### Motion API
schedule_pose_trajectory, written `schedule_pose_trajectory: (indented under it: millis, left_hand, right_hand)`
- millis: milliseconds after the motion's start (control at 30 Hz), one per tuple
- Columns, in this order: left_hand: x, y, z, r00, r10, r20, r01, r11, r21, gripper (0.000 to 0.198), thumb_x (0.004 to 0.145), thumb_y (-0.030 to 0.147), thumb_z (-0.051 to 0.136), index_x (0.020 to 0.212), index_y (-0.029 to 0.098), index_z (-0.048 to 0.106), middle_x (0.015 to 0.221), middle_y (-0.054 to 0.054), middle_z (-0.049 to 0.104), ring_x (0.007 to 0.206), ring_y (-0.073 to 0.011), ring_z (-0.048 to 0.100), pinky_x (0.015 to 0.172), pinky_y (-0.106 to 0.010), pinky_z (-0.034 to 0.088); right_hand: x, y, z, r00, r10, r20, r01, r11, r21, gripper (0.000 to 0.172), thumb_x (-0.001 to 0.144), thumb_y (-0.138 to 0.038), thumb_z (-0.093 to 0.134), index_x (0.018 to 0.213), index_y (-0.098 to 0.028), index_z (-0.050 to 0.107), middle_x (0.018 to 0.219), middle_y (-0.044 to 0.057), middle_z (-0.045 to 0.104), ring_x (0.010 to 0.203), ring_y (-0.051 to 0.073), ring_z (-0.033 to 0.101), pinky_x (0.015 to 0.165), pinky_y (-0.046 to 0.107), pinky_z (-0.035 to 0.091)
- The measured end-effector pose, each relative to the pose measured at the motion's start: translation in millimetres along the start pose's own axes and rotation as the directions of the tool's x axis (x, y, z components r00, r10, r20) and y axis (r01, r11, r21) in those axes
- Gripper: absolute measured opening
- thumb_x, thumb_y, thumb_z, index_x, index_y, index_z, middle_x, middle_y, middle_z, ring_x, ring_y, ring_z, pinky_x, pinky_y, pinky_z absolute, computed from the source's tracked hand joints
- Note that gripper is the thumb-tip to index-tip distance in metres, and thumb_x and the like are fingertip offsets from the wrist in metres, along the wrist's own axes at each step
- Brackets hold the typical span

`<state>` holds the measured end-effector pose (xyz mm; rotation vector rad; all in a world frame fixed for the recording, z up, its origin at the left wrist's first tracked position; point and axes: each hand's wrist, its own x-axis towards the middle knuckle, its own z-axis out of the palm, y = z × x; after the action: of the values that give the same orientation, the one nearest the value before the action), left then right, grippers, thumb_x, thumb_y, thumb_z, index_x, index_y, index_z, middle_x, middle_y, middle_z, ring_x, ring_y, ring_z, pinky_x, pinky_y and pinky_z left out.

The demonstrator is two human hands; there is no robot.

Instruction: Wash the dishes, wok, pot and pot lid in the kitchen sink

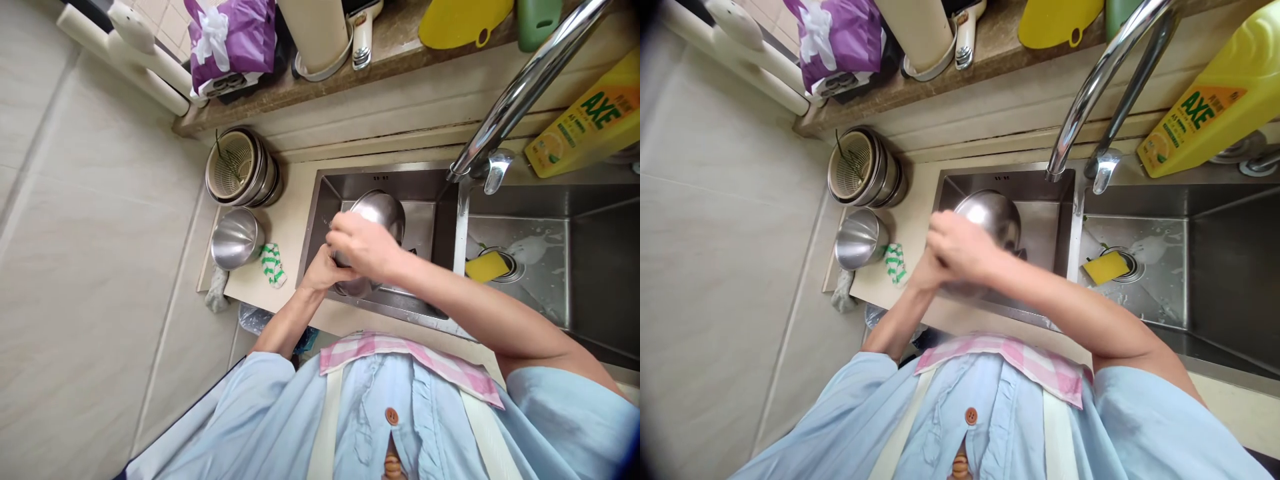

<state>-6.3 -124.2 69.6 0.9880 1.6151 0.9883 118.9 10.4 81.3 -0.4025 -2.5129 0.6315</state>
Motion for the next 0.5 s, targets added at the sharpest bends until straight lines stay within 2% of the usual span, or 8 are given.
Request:
schedule_pose_trajectory:
  millis: [67,100,167,200,267,333,400,500]
  left_hand:
    - [-3.8,2.5,-2.9,0.998,0.006,0.055,-0.003,0.999,-0.048,0.037,0.046,0.033,0.094,0.068,0.012,0.072,0.066,-0.003,0.07,0.068,-0.021,0.067,0.067,-0.031,0.055]
    - [-6.6,4.0,-6.0,0.996,0.011,0.087,-0.004,0.996,-0.084,0.037,0.048,0.033,0.094,0.069,0.012,0.073,0.067,-0.004,0.071,0.069,-0.0225,0.069,0.068,-0.032,0.056]
    - [-12.3,5.4,-14.5,0.992,0.03,0.121,-0.01,0.986,-0.165,0.039,0.049,0.032,0.094,0.076,0.011,0.076,0.072,-0.007,0.074,0.073,-0.0267,0.072,0.072,-0.036,0.059]
    - [-14.6,4.7,-19.1,0.993,0.044,0.11,-0.022,0.979,-0.201,0.042,0.048,0.033,0.095,0.078,0.011,0.077,0.074,-0.008,0.075,0.074,-0.0283,0.072,0.073,-0.038,0.059]
    - [-16.9,0.0,-26.4,0.997,0.074,0.034,-0.063,0.968,-0.245,0.047,0.045,0.037,0.096,0.081,0.013,0.077,0.076,-0.009,0.076,0.074,-0.0299,0.073,0.073,-0.041,0.061]
    - [-16.5,-8.0,-28.7,0.99,0.108,-0.086,-0.127,0.958,-0.256,0.055,0.041,0.041,0.097,0.085,0.015,0.078,0.08,-0.009,0.077,0.078,-0.0312,0.074,0.075,-0.04,0.062]
    - [-14.8,-17.1,-26.1,0.975,0.136,-0.174,-0.179,0.948,-0.262,0.061,0.04,0.046,0.097,0.09,0.017,0.078,0.083,-0.01,0.078,0.086,-0.0333,0.075,0.079,-0.04,0.062]
    - [-12.9,-28.3,-20.8,0.983,0.135,-0.12,-0.168,0.931,-0.323,0.06,0.041,0.048,0.097,0.088,0.016,0.077,0.082,-0.012,0.078,0.091,-0.0364,0.075,0.082,-0.043,0.062]
  right_hand:
    - [-2.7,27.4,3.2,0.979,0.183,-0.087,-0.173,0.979,0.112,0.02,0.093,-0.028,0.054,0.082,-0.019,0.068,0.097,0.009,0.066,0.091,0.023,0.057,0.077,0.034,0.046]
    - [-7.4,48.2,7.4,0.941,0.313,-0.128,-0.283,0.936,0.209,0.019,0.091,-0.032,0.057,0.08,-0.02,0.067,0.095,0.009,0.066,0.091,0.023,0.058,0.08,0.035,0.047]
    - [-25.0,91.5,22.1,0.852,0.513,-0.101,-0.424,0.79,0.443,0.025,0.085,-0.042,0.065,0.072,-0.02,0.063,0.079,0.006,0.065,0.083,0.023,0.059,0.08,0.037,0.048]
    - [-37.0,108.8,32.3,0.803,0.595,-0.035,-0.464,0.661,0.59,0.029,0.084,-0.048,0.065,0.073,-0.021,0.063,0.076,0.005,0.065,0.079,0.021,0.06,0.077,0.036,0.049]
    - [-62.3,127.6,55.7,0.676,0.73,0.1,-0.47,0.322,0.822,0.039,0.075,-0.06,0.07,0.078,-0.022,0.061,0.071,0.002,0.063,0.068,0.018,0.059,0.067,0.032,0.05]
    - [-82.8,126.9,77.6,0.585,0.781,0.219,-0.395,0.038,0.918,0.048,0.065,-0.065,0.076,0.082,-0.024,0.058,0.07,0.0,0.063,0.063,0.016,0.059,0.06,0.03,0.05]
    - [-94.5,118.1,92.5,0.546,0.795,0.265,-0.306,-0.106,0.946,0.051,0.061,-0.067,0.078,0.083,-0.025,0.056,0.072,0.001,0.065,0.064,0.018,0.062,0.058,0.03,0.052]
    - [-98.6,114.2,95.8,0.511,0.822,0.25,-0.239,-0.143,0.96,0.055,0.061,-0.072,0.076,0.085,-0.026,0.058,0.075,0.002,0.067,0.064,0.02,0.064,0.058,0.033,0.054]
